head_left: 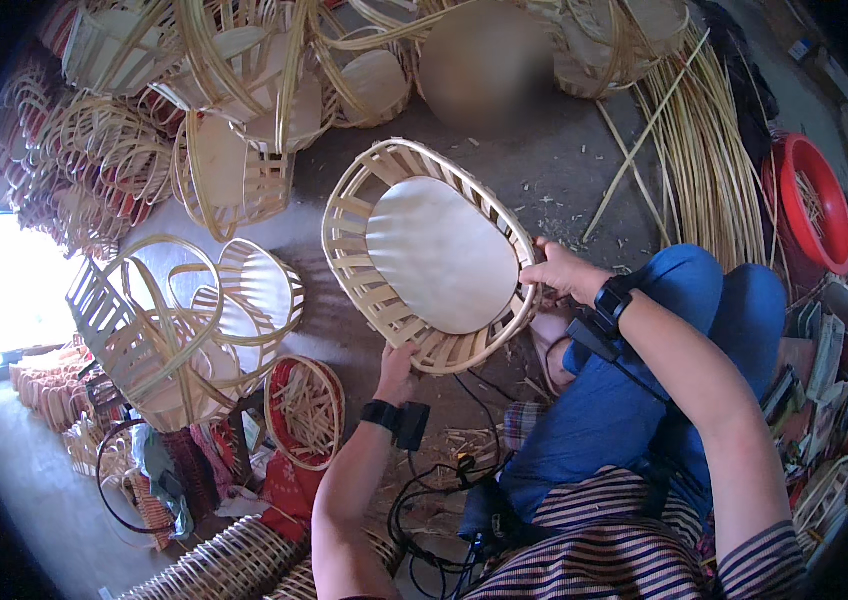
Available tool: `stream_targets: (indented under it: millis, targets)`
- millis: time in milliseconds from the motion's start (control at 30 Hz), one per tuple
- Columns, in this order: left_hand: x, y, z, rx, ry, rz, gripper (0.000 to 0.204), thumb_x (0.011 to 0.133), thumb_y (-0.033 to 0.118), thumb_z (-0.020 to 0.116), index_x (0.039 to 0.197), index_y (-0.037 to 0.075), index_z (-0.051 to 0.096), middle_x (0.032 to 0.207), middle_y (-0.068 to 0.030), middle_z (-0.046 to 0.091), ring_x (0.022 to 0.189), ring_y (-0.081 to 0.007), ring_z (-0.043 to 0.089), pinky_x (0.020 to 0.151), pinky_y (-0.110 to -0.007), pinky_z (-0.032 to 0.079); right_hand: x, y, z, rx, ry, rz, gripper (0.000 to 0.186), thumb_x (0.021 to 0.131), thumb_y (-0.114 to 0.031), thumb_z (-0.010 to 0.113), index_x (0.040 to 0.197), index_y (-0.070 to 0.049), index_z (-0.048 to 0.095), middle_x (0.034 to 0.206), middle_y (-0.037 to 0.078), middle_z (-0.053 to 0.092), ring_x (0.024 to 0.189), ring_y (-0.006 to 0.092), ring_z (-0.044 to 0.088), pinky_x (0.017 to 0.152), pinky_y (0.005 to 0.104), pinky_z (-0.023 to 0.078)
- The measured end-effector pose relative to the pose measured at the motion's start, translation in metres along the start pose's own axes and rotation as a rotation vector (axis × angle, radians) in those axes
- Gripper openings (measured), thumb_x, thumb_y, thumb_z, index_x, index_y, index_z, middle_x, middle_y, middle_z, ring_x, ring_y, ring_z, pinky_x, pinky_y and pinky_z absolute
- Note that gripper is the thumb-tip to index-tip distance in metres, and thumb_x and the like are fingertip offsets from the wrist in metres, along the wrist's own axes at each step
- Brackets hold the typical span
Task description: The person weaves a basket by hand, using a pneumatic stapler to secure the wooden slats to a base and shears to trim the edges.
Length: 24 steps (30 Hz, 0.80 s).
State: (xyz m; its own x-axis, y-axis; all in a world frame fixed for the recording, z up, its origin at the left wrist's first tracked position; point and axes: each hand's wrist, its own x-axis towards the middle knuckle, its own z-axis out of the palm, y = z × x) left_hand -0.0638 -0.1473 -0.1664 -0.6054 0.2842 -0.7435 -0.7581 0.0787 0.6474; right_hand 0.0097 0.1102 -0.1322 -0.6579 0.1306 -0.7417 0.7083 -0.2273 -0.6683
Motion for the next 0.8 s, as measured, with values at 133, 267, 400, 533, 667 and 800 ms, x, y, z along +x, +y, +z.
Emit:
stream_targets:
  millis: [133,267,400,533,667,800]
  targets:
    - [0.015,-0.014,0.008,0.079,0.085,-0.058,0.028,0.069,0.002,0.040,0.097,0.001,0.040,0.083,-0.0103,0.049,0.067,-0.0210,0.054,0.053,-0.032,0.048,-0.028,-0.020,-0.016,-0.113,0.140,-0.141,0.059,0.069,-0.024,0.054,0.116,-0.002,0.027,0.108,0.015,0.039,0.094,0.0209,0.043,0.068,0.0313,0.043]
    - [0.025,-0.022,0.015,0.033,0.173,-0.121,0.021,0.072,0.011,0.042,0.091,0.003,0.044,0.078,-0.0090,0.048,0.061,-0.0204,0.050,0.050,-0.032,0.044,-0.109,-0.042,-0.063,0.275,-0.028,-0.245,0.040,0.076,-0.025,0.049,0.108,-0.003,0.039,0.105,0.008,0.044,0.093,0.0172,0.045,0.071,0.0300,0.042]
    - [0.033,-0.023,-0.025,0.123,0.064,-0.134,0.032,0.075,0.024,0.043,0.096,0.000,0.046,0.087,-0.0094,0.050,0.075,-0.0228,0.050,0.064,-0.034,0.042,-0.190,-0.017,-0.119,0.325,0.226,-0.333,0.032,0.079,-0.021,0.046,0.105,-0.004,0.042,0.098,0.007,0.049,0.086,0.0161,0.049,0.071,0.0299,0.042]
    - [0.047,0.006,0.007,0.266,-0.143,-0.180,0.033,0.075,0.023,0.042,0.098,0.000,0.043,0.090,-0.0102,0.049,0.079,-0.0240,0.050,0.065,-0.034,0.042,-0.263,0.021,-0.159,0.440,0.529,-0.390,0.026,0.079,-0.020,0.045,0.101,-0.004,0.045,0.095,0.009,0.052,0.082,0.0155,0.051,0.070,0.0302,0.044]
    - [0.056,0.030,0.058,0.474,-0.230,-0.038,0.034,0.075,0.024,0.042,0.100,0.000,0.042,0.092,-0.0102,0.048,0.080,-0.0241,0.049,0.066,-0.034,0.042,-0.306,0.068,-0.164,0.631,0.759,-0.365,0.026,0.079,-0.020,0.045,0.099,-0.003,0.044,0.093,0.009,0.052,0.080,0.0167,0.052,0.069,0.0301,0.045]
    - [0.052,0.050,0.082,0.630,-0.265,0.087,0.035,0.076,0.024,0.042,0.102,0.000,0.040,0.094,-0.0102,0.047,0.081,-0.0242,0.049,0.066,-0.035,0.042,-0.346,0.133,-0.158,0.761,0.872,-0.411,0.028,0.077,-0.023,0.048,0.096,-0.003,0.046,0.089,0.007,0.053,0.076,0.0152,0.053,0.067,0.0294,0.046]
